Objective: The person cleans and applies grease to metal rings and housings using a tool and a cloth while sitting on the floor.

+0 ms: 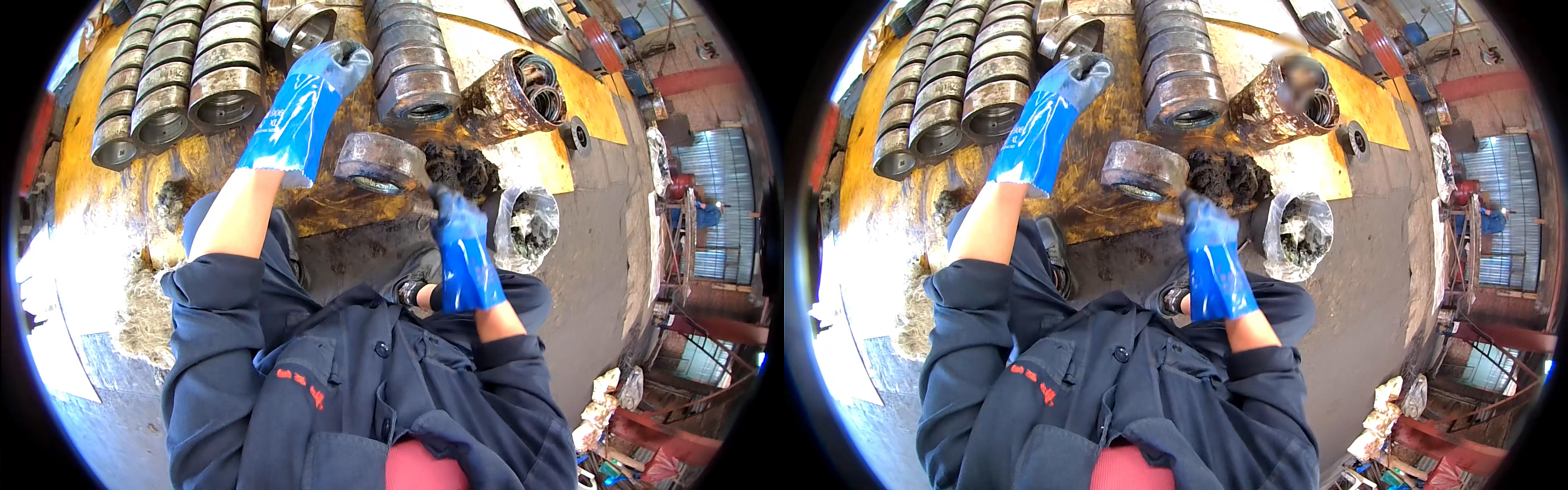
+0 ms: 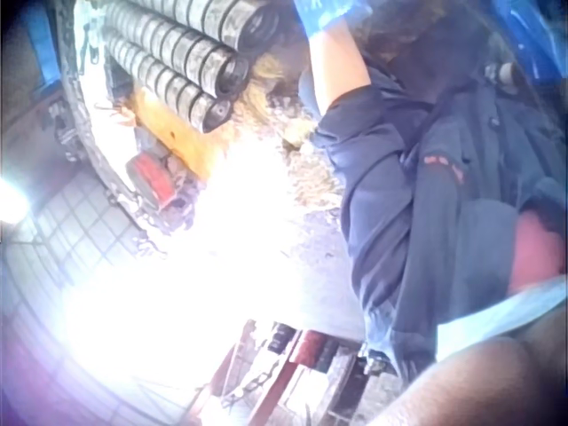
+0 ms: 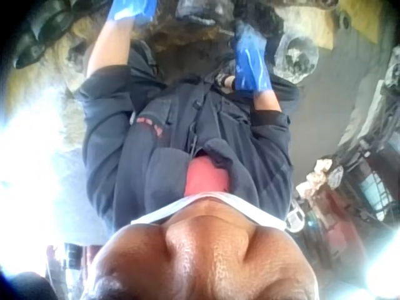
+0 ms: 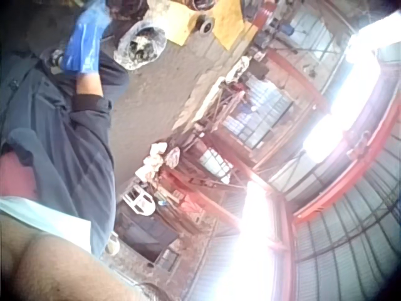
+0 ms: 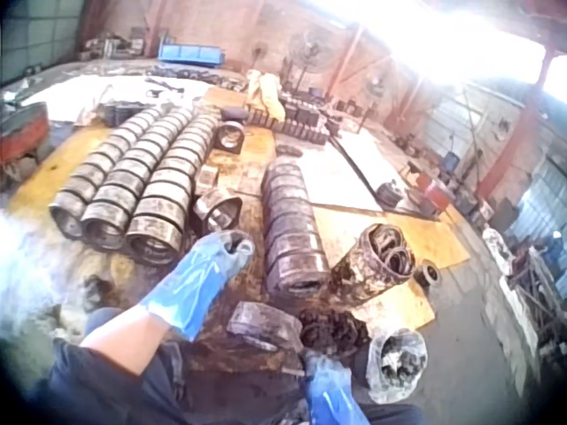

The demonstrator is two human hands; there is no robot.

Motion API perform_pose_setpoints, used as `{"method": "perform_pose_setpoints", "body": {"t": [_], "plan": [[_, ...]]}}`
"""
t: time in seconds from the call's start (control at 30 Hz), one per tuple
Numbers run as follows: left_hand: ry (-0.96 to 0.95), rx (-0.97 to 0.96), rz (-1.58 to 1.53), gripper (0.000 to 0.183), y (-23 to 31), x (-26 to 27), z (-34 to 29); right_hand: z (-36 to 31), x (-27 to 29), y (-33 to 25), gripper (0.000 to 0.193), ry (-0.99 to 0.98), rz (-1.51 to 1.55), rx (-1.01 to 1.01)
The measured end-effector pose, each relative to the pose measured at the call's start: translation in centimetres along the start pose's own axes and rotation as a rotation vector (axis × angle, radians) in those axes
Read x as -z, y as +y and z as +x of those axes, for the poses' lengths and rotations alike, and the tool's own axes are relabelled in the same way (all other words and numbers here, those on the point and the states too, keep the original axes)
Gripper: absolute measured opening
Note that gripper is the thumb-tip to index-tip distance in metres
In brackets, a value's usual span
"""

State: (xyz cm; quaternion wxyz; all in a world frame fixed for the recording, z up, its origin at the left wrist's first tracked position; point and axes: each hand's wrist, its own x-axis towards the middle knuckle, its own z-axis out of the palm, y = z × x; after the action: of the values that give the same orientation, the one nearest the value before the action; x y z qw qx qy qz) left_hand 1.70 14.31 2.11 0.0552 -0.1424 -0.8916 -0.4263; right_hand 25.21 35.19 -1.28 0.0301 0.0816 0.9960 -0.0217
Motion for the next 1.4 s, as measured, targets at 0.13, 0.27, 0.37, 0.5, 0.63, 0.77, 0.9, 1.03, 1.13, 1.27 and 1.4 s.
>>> {"method": "perform_pose_setpoints", "body": {"t": [0.13,0.27,0.37,0.5,0.63,0.77,0.9,1.03,1.13,1.27,1.4], "plan": [[-0.039,0.011,0.018,0.042,0.6,-0.2,-0.1,-0.9,-1.4,-0.5,0.041,0.025,0.043,0.059],[0.014,0.011,0.004,0.041,0.4,-0.5,-0.5,1.6,1.4,-1.3,0.040,-0.035,-0.026,-0.034],[0.038,0.021,-0.004,0.043,0.2,-0.9,-0.2,0.0,-0.1,-0.2,0.040,-0.014,-0.037,0.144],[-0.025,0.001,0.036,0.041,0.2,-1.0,0.5,-0.1,-3.0,-0.5,0.046,-0.124,-0.262,0.287],[-0.010,-0.014,0.037,0.039,-0.5,-0.3,0.6,4.2,-3.0,-1.0,0.040,-0.107,-0.315,0.242],[0.016,-0.012,0.023,0.041,-0.6,-1.2,0.5,3.5,0.0,-0.4,0.036,-0.069,-0.081,0.094],[0.062,-0.027,0.033,0.041,-0.6,-0.2,0.6,0.5,-0.8,-1.9,0.040,-0.147,-0.173,0.143],[0.054,-0.017,0.019,0.041,0.5,0.6,0.1,4.3,-0.9,-1.1,0.040,-0.121,-0.067,0.041],[0.049,-0.022,0.000,0.041,-0.1,0.2,0.4,3.9,0.6,-1.6,0.037,-0.078,-0.060,0.068],[0.052,-0.006,-0.022,0.040,-0.2,0.9,0.4,1.8,0.0,-3.1,0.044,-0.234,-0.257,0.241],[0.047,0.006,-0.015,0.042,1.1,0.0,0.7,5.4,-0.9,-1.0,0.041,-0.191,-0.365,0.251]]}}
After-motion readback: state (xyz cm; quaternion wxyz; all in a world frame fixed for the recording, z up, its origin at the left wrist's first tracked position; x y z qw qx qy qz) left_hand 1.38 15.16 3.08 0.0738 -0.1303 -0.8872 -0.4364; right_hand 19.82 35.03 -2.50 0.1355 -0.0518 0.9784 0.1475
